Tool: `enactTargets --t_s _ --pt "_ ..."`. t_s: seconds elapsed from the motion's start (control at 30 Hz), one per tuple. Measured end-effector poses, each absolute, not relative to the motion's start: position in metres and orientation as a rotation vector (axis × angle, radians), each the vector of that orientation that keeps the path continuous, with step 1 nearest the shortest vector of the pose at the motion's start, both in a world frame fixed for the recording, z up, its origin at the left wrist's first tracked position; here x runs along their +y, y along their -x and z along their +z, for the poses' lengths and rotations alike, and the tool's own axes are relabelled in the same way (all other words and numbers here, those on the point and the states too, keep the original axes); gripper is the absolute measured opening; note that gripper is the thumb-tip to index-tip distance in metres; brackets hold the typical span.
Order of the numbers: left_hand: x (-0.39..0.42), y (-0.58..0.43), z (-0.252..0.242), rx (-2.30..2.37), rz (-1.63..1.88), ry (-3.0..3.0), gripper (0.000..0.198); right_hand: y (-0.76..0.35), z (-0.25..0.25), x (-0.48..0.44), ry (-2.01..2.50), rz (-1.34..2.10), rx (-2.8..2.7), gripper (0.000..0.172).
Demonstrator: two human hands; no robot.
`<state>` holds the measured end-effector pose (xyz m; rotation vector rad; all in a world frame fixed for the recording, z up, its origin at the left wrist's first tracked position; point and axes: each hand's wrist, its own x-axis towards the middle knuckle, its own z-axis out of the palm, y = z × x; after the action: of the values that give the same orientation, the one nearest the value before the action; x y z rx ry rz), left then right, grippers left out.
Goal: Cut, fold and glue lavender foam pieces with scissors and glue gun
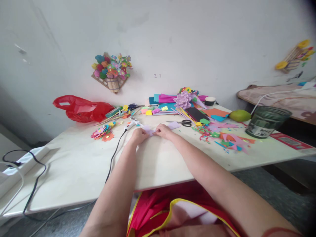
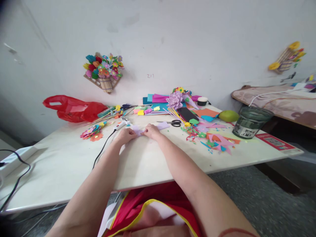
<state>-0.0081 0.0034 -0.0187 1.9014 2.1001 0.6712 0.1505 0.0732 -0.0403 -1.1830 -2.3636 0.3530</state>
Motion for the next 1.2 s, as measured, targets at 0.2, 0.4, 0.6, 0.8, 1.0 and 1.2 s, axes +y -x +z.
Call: enactTargets --t_s 0.2,0.4,0.6,0.8,1.0,1.2 --pt "0.001 0.006 -0.016 2.121 0.633 -1.954 0.018 -0.150 -0.039 0.072 1.215 0.329 -2.372 0.023" --pt "0.003 0.007 -0.022 2.068 0.698 -1.986 0.032 -0.149 -0.040 0.073 1.229 0.290 -2.394 0.025" --pt "0.006 0.009 -0.028 2.013 0.745 -2.156 0.034 -0.147 -0.042 0.074 1.242 0.256 -2.401 0.026" --pt "0.010 0.009 -0.028 2.054 0.646 -2.280 0.026 -0.147 -0.040 0.072 1.253 0.247 -2.411 0.026" --pt "0.011 0.005 -0.026 2.129 0.548 -2.210 0.021 -0.147 -0.040 0.073 1.272 0.237 -2.410 0.028" --pt "0.012 0.001 -0.026 2.218 0.481 -2.126 0.020 -0.147 -0.042 0.074 1.258 0.256 -2.403 0.028"
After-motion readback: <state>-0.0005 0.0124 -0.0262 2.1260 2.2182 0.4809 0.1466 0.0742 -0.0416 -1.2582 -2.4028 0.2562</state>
